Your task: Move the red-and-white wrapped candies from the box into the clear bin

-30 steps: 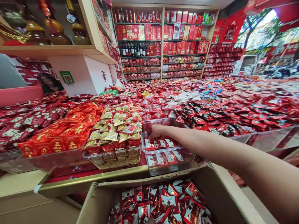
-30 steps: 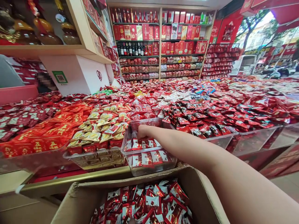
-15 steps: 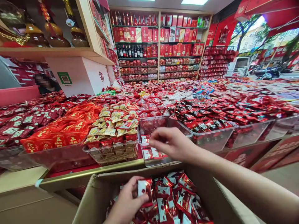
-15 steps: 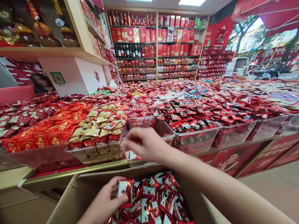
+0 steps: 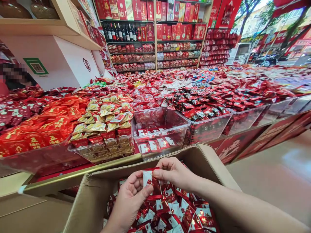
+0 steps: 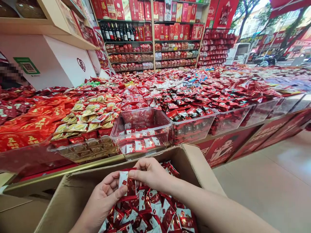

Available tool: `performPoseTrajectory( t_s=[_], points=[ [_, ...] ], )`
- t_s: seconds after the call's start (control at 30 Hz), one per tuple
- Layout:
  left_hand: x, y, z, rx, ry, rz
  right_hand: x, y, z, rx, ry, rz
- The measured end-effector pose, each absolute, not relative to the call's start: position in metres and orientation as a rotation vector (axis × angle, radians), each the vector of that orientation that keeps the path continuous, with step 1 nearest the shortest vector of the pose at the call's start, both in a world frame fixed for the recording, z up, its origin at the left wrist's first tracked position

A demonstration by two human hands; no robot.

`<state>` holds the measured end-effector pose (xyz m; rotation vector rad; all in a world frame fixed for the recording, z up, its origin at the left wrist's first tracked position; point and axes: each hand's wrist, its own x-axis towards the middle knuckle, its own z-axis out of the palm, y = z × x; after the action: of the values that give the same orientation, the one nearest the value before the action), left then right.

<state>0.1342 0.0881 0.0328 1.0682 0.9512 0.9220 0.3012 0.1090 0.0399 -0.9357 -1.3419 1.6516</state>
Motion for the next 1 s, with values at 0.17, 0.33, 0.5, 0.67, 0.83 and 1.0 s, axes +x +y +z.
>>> performPoseTrajectory(
  t_s=[0.17, 0.33, 0.5, 0.67, 0.83, 1.0],
  points=[
    [0.132, 0.089, 0.03, 1.085, 1.002, 0.95, 0.297, 0.106, 0.039, -0.93, -1.206, 1.658],
    [0.134, 0.084, 0.028, 1.089, 1.006, 1.02, 0.29, 0.096, 0.035, -0.869, -1.281, 1.656],
    [0.133, 0.085, 0.034, 1.066, 1.037, 1.171, 0.304, 0.106, 0.085, -0.827, -1.497, 1.122],
    [0.136, 0.088, 0.028, 1.131, 1.087, 1.093, 0.315, 0.195, 0.15, -1.122, -1.611, 0.744],
    [0.137, 0.088, 0.007, 1.187, 1.111, 0.972, 0.307, 0.263, 0.139, -1.701, -1.715, 0.964],
    [0.129, 0.09, -0.005, 1.288, 1.097, 0.861, 0.315, 0.254, 0.12, -1.561, -1.837, 0.866]
  ],
)
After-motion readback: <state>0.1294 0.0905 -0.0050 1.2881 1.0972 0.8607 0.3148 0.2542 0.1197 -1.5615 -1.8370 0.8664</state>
